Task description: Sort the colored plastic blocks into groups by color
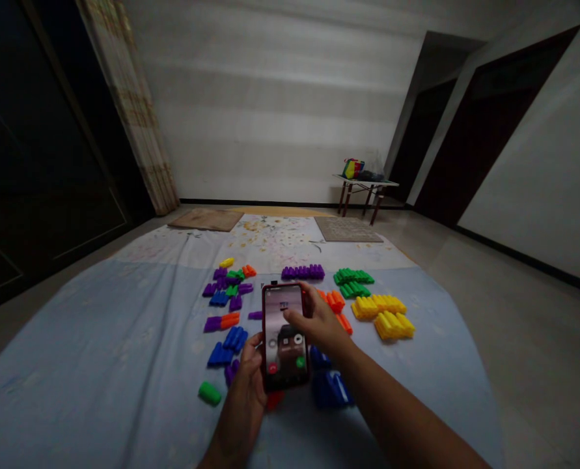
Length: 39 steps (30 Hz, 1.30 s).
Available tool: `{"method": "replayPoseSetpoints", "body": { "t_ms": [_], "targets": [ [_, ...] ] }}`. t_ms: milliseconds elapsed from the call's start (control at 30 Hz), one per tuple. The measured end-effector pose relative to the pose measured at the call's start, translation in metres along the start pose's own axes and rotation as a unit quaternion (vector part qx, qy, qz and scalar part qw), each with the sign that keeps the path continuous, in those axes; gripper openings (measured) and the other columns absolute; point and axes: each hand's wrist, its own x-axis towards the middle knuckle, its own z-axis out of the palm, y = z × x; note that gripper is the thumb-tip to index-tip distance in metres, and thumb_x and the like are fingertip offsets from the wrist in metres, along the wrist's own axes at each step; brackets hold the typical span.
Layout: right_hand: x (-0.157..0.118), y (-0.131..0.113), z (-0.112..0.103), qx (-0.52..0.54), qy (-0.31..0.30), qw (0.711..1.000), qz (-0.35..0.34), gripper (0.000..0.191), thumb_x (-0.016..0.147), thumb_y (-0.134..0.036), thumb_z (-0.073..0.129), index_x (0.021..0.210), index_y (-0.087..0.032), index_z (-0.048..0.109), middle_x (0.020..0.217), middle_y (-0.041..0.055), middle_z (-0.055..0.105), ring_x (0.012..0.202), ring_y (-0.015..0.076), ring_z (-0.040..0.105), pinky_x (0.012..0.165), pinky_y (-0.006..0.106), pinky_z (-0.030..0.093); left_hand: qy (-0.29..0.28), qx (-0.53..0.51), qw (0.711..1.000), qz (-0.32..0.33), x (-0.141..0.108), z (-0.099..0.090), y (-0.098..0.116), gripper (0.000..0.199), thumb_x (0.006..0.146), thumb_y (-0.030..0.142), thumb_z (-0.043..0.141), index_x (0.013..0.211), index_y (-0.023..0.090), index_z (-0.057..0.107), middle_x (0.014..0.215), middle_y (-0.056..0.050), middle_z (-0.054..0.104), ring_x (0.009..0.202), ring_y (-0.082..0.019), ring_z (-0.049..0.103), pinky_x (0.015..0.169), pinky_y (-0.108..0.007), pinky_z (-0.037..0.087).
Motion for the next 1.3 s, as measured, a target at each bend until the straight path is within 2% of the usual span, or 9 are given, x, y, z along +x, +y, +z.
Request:
{"method": "replayPoseSetpoints", "body": {
  "t_ms": [133, 267, 500, 700, 833, 933, 1100, 1300],
  "targets": [
    [0.022, -0.011, 0.006, -0.107, 0.083, 0.991, 0.019, 0.065, 0.064, -0.040, 0.072, 0.119, -0.019, 0.046, 0.107, 0.0072, 0.060, 0.100, 0.0225, 0.057, 0.087, 0.036, 0.045, 0.010, 0.024, 1.000, 0.009, -0.001, 0.002, -0.003, 0.047, 0.078, 0.033, 0.054, 0.123, 0.023, 0.045, 0.114, -0.006, 0.062, 0.108, -0.025, 0.056, 0.095, -0.039, 0.042],
    [0.028, -0.015, 0.017, -0.135, 0.112, 0.983, 0.051, 0.052, 0.063, -0.045, 0.071, 0.104, -0.018, 0.053, 0.092, 0.0050, 0.062, 0.088, 0.0221, 0.058, 0.078, 0.035, 0.046, 0.023, 0.041, 0.999, 0.021, -0.001, -0.001, -0.004, 0.048, 0.077, 0.037, 0.055, 0.122, 0.023, 0.045, 0.114, -0.008, 0.061, 0.103, -0.026, 0.058, 0.089, -0.039, 0.045],
    [0.030, -0.015, 0.028, -0.158, 0.139, 0.977, 0.041, 0.052, 0.061, -0.050, 0.072, 0.098, -0.018, 0.052, 0.086, 0.0031, 0.061, 0.082, 0.0198, 0.058, 0.074, 0.032, 0.045, 0.035, 0.059, 0.996, 0.051, -0.002, -0.003, -0.006, 0.041, 0.077, 0.035, 0.056, 0.116, 0.027, 0.047, 0.113, -0.004, 0.062, 0.102, -0.021, 0.059, 0.086, -0.033, 0.046],
    [0.027, -0.010, 0.022, -0.095, 0.117, 0.988, 0.028, 0.061, 0.065, -0.049, 0.070, 0.113, -0.018, 0.048, 0.100, 0.0054, 0.059, 0.095, 0.0203, 0.055, 0.082, 0.032, 0.044, 0.046, 0.031, 0.998, 0.038, -0.002, -0.001, 0.000, 0.038, 0.079, 0.035, 0.054, 0.115, 0.025, 0.049, 0.112, -0.003, 0.062, 0.104, -0.020, 0.057, 0.090, -0.033, 0.043],
    [0.017, -0.008, 0.016, -0.056, 0.101, 0.993, 0.033, 0.057, 0.070, -0.045, 0.066, 0.115, -0.016, 0.046, 0.091, 0.0040, 0.060, 0.085, 0.0181, 0.057, 0.076, 0.031, 0.046, 0.043, 0.020, 0.998, 0.038, -0.002, -0.001, 0.003, 0.038, 0.079, 0.036, 0.054, 0.114, 0.022, 0.050, 0.113, -0.005, 0.062, 0.107, -0.021, 0.056, 0.092, -0.034, 0.042],
    [0.007, -0.002, 0.010, -0.028, 0.080, 0.996, 0.034, 0.053, 0.073, -0.041, 0.065, 0.115, -0.016, 0.046, 0.094, 0.0051, 0.060, 0.086, 0.0173, 0.058, 0.076, 0.030, 0.046, 0.038, 0.002, 0.998, 0.042, -0.002, 0.001, 0.005, 0.039, 0.079, 0.037, 0.054, 0.114, 0.021, 0.051, 0.113, -0.006, 0.062, 0.109, -0.024, 0.055, 0.093, -0.037, 0.042],
    [-0.011, 0.006, 0.001, -0.031, 0.061, 0.996, 0.056, 0.050, 0.073, -0.036, 0.064, 0.115, -0.016, 0.047, 0.098, 0.0057, 0.060, 0.089, 0.0174, 0.058, 0.079, 0.032, 0.047, 0.023, -0.014, 0.999, 0.046, -0.002, 0.005, 0.008, 0.042, 0.080, 0.034, 0.050, 0.120, 0.022, 0.048, 0.117, -0.006, 0.062, 0.112, -0.024, 0.053, 0.095, -0.038, 0.040],
    [-0.028, 0.006, -0.003, -0.068, 0.042, 0.995, 0.065, 0.048, 0.075, -0.033, 0.063, 0.118, -0.016, 0.048, 0.102, 0.0075, 0.060, 0.087, 0.0176, 0.059, 0.076, 0.033, 0.048, 0.013, -0.019, 0.999, 0.045, -0.002, 0.006, 0.011, 0.051, 0.081, 0.035, 0.049, 0.130, 0.023, 0.041, 0.117, -0.006, 0.062, 0.109, -0.025, 0.056, 0.096, -0.040, 0.041]
  ]
}}
